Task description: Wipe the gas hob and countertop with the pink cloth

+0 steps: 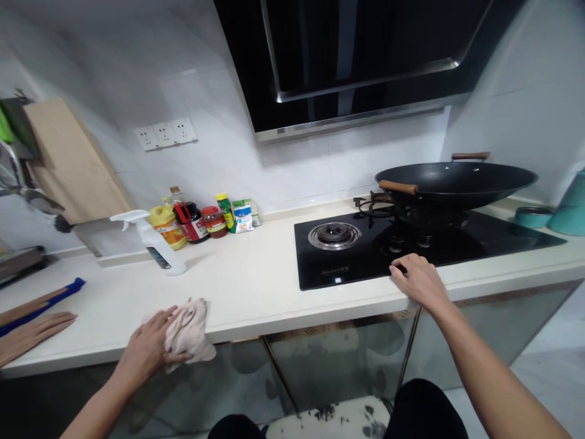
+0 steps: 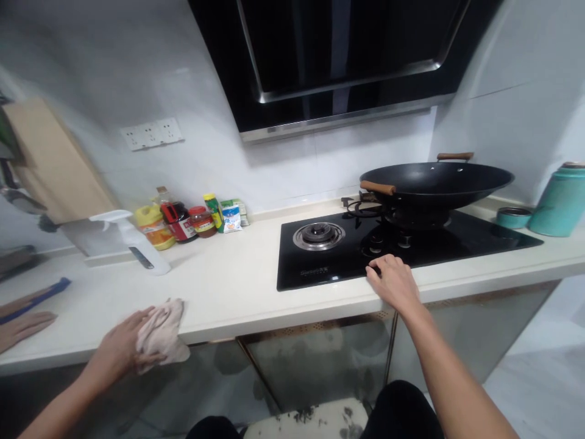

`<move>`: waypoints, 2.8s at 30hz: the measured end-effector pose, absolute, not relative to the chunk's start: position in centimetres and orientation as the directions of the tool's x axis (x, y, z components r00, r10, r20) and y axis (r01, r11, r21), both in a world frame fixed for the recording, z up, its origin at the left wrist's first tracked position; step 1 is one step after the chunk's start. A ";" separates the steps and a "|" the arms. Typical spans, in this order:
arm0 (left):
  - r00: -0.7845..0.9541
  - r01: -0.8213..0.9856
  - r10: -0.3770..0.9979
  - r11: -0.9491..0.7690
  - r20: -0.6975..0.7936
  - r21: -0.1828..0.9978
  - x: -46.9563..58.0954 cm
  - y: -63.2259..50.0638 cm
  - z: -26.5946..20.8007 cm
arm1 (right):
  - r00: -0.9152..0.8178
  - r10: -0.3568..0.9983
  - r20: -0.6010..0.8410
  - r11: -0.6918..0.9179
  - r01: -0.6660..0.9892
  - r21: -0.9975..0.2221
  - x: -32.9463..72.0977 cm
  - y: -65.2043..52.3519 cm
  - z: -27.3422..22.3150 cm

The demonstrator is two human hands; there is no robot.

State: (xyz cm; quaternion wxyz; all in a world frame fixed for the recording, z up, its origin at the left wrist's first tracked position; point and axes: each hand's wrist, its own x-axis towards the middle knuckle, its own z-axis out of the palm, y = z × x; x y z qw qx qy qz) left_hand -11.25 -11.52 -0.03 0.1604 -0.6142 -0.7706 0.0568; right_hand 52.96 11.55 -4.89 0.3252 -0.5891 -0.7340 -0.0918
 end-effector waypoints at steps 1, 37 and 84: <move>-0.213 0.920 0.958 0.263 0.192 -0.292 -11.3 -11.7 -0.1 | -0.093 0.804 0.587 0.284 0.927 -0.243 52.9 11.5 -4.9; 0.305 0.952 0.859 -0.272 0.412 -0.139 14.0 -3.8 -3.9 | -0.163 0.824 0.543 0.316 0.927 -0.202 53.4 11.3 -4.9; -0.189 0.979 0.981 0.185 0.038 0.083 13.4 9.9 2.4 | -0.348 0.751 0.561 0.484 0.868 -0.110 53.9 13.2 -5.3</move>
